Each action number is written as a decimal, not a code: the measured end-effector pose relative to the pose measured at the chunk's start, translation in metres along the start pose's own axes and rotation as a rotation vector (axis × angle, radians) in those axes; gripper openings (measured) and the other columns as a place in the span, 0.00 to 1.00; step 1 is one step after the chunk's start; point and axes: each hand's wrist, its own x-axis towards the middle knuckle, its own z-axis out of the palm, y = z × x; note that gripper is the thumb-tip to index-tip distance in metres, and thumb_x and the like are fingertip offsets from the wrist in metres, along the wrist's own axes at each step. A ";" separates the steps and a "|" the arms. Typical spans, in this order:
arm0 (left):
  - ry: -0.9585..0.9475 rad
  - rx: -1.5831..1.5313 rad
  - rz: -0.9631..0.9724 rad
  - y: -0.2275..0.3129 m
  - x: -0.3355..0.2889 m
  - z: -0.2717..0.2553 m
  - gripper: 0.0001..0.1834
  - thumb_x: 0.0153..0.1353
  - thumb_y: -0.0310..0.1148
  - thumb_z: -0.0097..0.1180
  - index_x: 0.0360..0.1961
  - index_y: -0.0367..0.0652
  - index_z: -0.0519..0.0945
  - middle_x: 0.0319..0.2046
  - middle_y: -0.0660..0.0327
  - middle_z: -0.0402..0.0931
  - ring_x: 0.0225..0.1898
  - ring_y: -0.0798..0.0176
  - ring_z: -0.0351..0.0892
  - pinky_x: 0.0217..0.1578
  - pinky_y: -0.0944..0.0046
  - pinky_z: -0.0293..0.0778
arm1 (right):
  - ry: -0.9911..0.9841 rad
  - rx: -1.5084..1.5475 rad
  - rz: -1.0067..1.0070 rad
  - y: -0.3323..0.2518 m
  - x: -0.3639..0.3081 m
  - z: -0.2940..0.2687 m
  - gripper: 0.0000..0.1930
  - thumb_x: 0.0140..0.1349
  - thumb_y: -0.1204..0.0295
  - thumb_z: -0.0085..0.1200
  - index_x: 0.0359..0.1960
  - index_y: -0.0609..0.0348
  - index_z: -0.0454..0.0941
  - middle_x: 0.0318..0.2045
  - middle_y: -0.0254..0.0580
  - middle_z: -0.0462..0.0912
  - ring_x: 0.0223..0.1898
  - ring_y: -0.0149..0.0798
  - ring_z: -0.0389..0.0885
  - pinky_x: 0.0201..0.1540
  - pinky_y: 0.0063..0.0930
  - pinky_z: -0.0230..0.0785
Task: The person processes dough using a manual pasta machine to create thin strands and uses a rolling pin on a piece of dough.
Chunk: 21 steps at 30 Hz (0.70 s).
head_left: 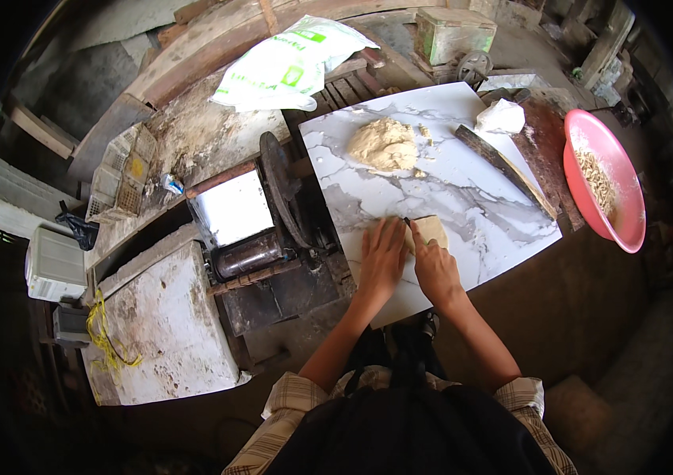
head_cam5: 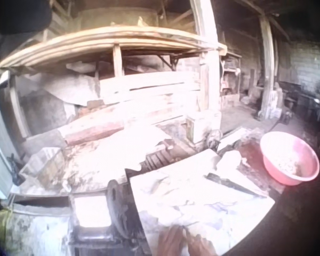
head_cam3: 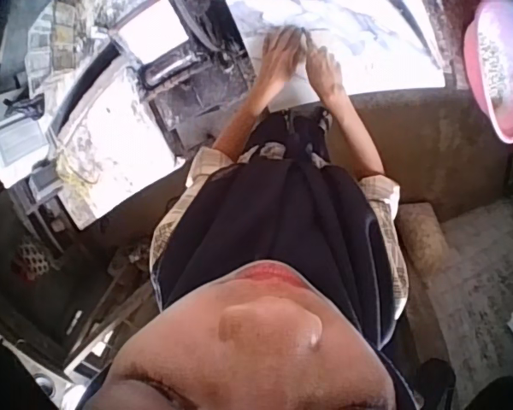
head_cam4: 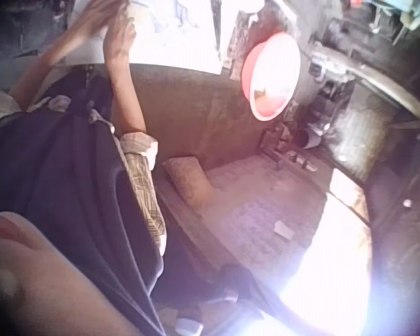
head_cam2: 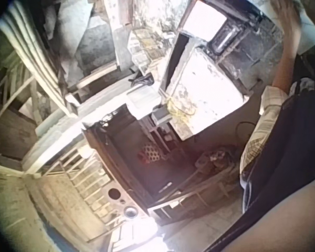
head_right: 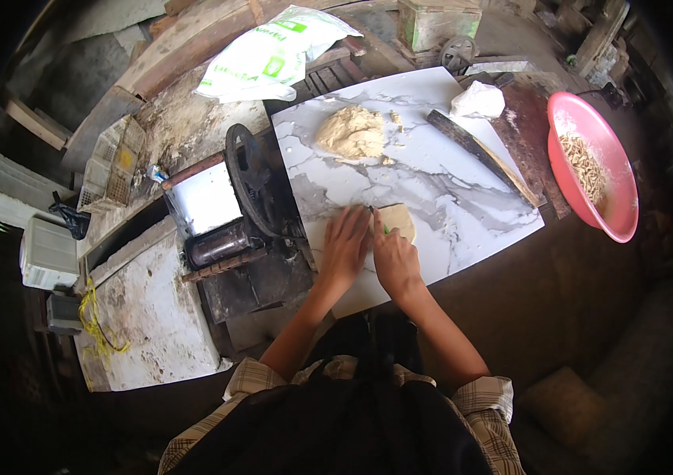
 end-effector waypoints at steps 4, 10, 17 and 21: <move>-0.006 0.006 0.001 0.001 0.000 -0.001 0.27 0.61 0.31 0.52 0.62 0.41 0.66 0.63 0.54 0.61 0.67 0.48 0.55 0.62 0.39 0.50 | 0.091 0.044 0.026 -0.004 -0.003 0.008 0.37 0.55 0.83 0.44 0.69 0.56 0.50 0.32 0.60 0.78 0.29 0.56 0.81 0.31 0.46 0.76; -0.022 -0.002 0.013 0.005 0.000 -0.006 0.28 0.59 0.30 0.53 0.61 0.39 0.66 0.63 0.54 0.60 0.66 0.48 0.55 0.62 0.38 0.50 | 0.072 0.069 0.078 -0.007 -0.011 0.014 0.38 0.54 0.83 0.45 0.69 0.55 0.49 0.32 0.59 0.77 0.29 0.56 0.81 0.30 0.46 0.75; -0.040 0.075 0.050 0.000 -0.001 -0.005 0.26 0.60 0.30 0.53 0.60 0.37 0.66 0.62 0.53 0.61 0.66 0.49 0.56 0.62 0.40 0.51 | 0.049 0.057 0.124 -0.009 -0.039 0.020 0.40 0.54 0.82 0.47 0.70 0.53 0.47 0.31 0.57 0.77 0.26 0.56 0.81 0.28 0.46 0.75; -0.034 0.065 0.060 0.003 0.001 -0.007 0.25 0.61 0.31 0.53 0.59 0.36 0.68 0.61 0.53 0.62 0.64 0.49 0.58 0.62 0.44 0.54 | 0.044 0.007 0.111 -0.006 -0.059 0.020 0.40 0.54 0.81 0.49 0.70 0.54 0.46 0.30 0.54 0.76 0.24 0.53 0.81 0.24 0.42 0.75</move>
